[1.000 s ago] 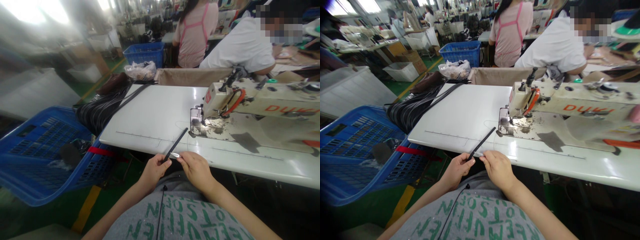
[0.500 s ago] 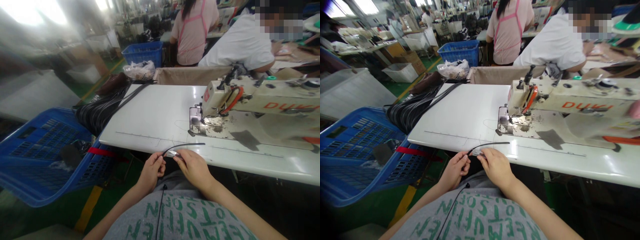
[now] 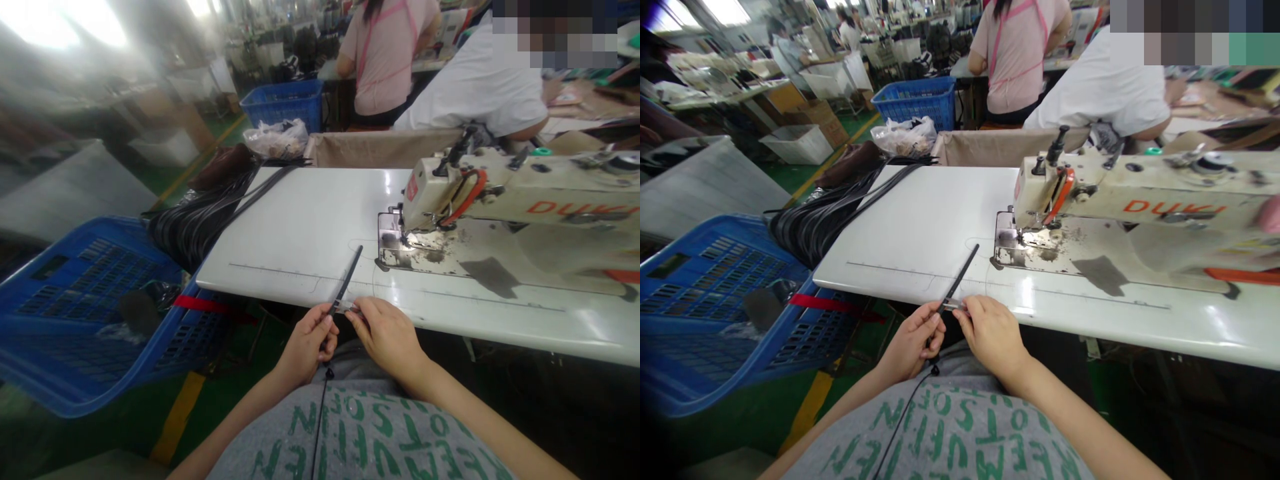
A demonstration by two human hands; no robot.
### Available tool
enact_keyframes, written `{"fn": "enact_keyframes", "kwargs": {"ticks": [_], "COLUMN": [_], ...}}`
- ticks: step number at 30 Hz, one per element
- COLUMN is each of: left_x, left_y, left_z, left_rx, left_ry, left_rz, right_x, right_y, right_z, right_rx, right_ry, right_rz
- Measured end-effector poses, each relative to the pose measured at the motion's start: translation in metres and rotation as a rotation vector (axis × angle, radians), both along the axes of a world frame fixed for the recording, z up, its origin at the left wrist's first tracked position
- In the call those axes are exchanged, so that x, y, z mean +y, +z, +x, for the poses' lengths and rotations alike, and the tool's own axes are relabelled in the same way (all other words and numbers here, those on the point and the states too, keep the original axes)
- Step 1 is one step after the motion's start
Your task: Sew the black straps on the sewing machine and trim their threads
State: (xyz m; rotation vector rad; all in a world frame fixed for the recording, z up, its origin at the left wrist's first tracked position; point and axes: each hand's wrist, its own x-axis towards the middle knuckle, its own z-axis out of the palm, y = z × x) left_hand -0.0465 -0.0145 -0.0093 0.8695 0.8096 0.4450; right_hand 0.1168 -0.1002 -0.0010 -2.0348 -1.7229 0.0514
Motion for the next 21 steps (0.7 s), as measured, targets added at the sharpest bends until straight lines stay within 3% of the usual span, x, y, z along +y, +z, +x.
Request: {"fn": "enact_keyframes", "kwargs": {"ticks": [21], "left_x": [-0.0009], "left_y": [-0.0009], "left_z": [0.0003], "left_rx": [0.027], "left_ry": [-0.033], "left_rz": [0.057], "right_x": [-0.0027], "right_y": [0.0081], "right_z": [-0.0028], "right_rx": [-0.167], "right_ry": [0.013], "right_rz": [0.056]}}
